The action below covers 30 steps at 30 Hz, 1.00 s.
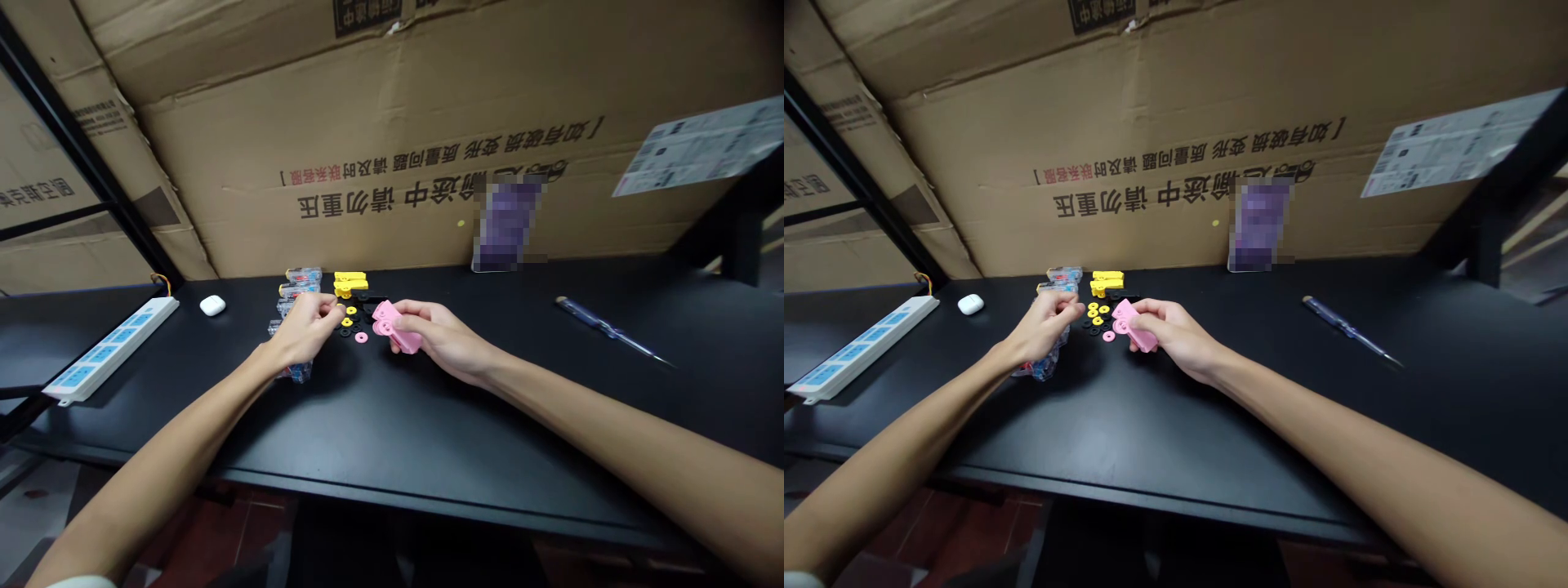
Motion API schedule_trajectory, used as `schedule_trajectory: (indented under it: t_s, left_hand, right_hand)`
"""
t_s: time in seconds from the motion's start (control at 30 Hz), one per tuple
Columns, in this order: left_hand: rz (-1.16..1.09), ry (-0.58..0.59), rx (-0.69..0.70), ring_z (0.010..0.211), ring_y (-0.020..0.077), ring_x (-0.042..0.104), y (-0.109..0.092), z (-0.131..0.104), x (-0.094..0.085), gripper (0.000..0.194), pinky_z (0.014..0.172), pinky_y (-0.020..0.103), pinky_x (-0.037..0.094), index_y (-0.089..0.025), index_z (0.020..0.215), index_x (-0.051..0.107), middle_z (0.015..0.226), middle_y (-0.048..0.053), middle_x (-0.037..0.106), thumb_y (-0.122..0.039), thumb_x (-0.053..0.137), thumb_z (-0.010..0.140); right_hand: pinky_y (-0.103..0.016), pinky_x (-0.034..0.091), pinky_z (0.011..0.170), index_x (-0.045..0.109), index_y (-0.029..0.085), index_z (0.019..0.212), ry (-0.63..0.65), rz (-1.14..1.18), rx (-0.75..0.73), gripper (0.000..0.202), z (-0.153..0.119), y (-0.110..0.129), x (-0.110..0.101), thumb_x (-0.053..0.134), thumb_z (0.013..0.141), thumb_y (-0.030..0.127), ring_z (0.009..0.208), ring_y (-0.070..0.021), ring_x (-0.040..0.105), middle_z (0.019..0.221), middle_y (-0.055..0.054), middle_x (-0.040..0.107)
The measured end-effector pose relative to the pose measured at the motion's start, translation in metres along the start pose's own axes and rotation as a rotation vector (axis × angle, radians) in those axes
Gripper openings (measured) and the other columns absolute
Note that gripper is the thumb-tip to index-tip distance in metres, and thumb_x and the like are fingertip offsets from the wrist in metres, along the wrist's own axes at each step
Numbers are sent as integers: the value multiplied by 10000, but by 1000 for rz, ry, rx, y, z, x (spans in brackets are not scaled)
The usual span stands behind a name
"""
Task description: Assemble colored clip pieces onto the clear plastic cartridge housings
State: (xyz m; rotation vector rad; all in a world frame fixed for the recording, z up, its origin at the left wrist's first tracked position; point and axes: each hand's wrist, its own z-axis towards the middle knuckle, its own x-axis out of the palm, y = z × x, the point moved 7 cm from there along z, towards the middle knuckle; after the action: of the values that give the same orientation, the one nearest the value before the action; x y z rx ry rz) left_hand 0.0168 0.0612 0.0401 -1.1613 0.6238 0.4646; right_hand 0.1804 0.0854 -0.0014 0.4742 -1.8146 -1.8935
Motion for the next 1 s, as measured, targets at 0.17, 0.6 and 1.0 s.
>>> schedule_trajectory:
  t_s: [0.17,0.6,1.0]
  left_hand:
    - [-26,-24,-14,507,82,153,-2,-3,3,365,509,278,130,-223,544,188,532,-53,169,-340,431,791]
    - [562,141,443,803,188,566,-20,-7,27,231,742,314,432,-161,856,653,847,70,626,-276,465,924]
    - [835,272,450,956,246,574,-22,-14,40,321,838,382,397,-160,1055,697,1037,103,668,-275,403,997]
  right_hand:
    - [-305,463,614,673,155,860,-23,-30,12,244,1,-1,-1,739,737,355,621,-140,585,820,-58,695]
    - [-285,459,641,705,159,932,-7,125,55,272,1,-6,-6,737,749,358,685,-137,606,953,-77,719]
    - [-296,431,625,667,162,893,-50,38,13,239,4,-7,-5,716,735,334,666,-148,610,836,-47,676]
